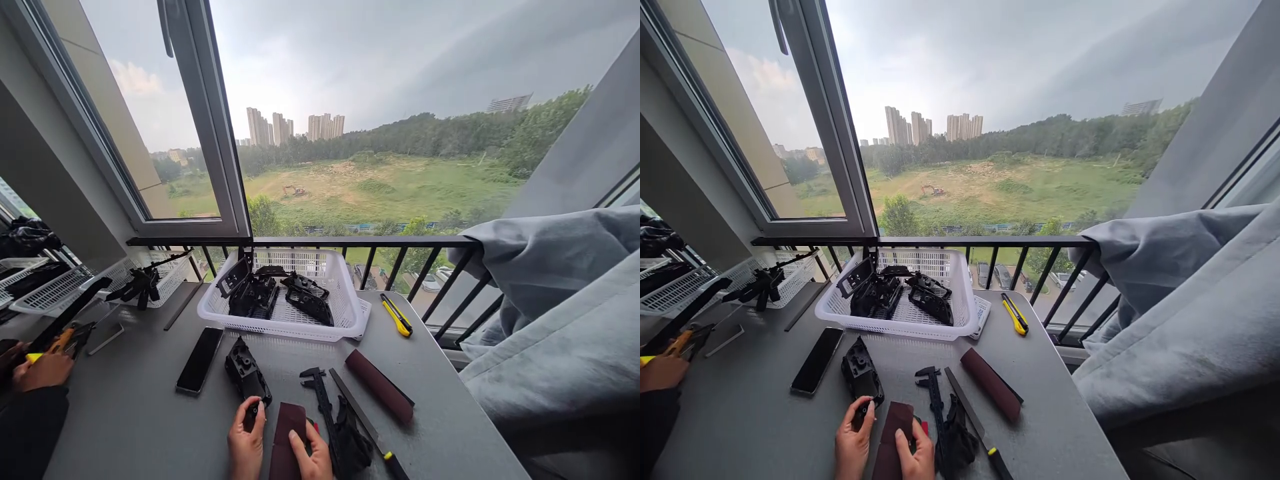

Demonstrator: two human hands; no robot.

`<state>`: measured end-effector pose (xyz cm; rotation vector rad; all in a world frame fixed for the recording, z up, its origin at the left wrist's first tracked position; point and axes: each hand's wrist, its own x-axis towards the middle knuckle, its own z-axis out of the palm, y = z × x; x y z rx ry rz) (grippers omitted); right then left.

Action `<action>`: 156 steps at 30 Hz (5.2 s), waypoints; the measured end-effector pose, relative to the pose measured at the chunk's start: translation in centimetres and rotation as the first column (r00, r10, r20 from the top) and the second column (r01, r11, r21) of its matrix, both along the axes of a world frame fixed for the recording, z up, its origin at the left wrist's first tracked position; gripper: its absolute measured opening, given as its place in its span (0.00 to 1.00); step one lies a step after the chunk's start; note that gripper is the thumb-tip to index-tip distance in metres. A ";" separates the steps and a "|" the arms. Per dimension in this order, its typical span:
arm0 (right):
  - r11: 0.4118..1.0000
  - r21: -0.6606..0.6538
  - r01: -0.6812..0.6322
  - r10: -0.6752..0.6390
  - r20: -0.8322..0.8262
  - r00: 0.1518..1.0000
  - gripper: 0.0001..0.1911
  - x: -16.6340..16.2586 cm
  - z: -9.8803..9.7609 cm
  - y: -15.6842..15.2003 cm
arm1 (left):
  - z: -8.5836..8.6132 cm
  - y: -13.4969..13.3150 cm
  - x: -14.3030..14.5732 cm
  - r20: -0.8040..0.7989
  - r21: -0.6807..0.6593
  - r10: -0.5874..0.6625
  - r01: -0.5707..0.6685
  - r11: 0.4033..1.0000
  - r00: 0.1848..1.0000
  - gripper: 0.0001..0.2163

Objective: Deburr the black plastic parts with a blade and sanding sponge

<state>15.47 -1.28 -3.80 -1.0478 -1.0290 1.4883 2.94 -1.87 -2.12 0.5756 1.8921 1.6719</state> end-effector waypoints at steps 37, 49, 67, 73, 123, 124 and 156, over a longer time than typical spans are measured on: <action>0.998 -0.043 -0.039 0.043 0.098 0.994 0.24 1.8 8.7 1.1 | 4.1 -0.3 0.4 0.274 0.258 -0.370 0.303 0.917 0.888 0.21; 0.994 0.013 -0.108 0.102 0.212 0.972 0.18 2.4 12.9 0.1 | 7.7 -1.3 1.3 0.222 0.310 -0.453 0.378 0.872 0.863 0.19; 0.979 -0.014 -0.201 0.201 0.139 0.970 0.17 3.0 13.6 -0.6 | 7.5 -2.5 2.1 0.223 0.327 -0.428 0.346 0.879 0.876 0.21; 0.967 -0.247 -0.061 0.025 -0.144 0.989 0.15 3.8 13.1 0.7 | 7.6 -3.2 2.2 0.144 0.307 -0.427 0.370 0.877 0.893 0.17; 0.940 0.280 -0.195 0.065 0.413 0.908 0.14 3.9 18.3 7.5 | 15.3 8.1 0.6 0.328 0.281 -0.575 0.504 0.817 0.750 0.22; 0.946 0.281 -0.161 0.029 0.423 0.906 0.14 4.0 18.4 7.5 | 15.3 8.1 0.6 0.332 0.275 -0.578 0.509 0.816 0.746 0.22; 0.928 0.370 -0.052 -0.152 0.502 0.851 0.16 4.4 18.7 7.4 | 15.2 7.8 0.9 0.236 0.191 -0.523 0.489 0.851 0.819 0.24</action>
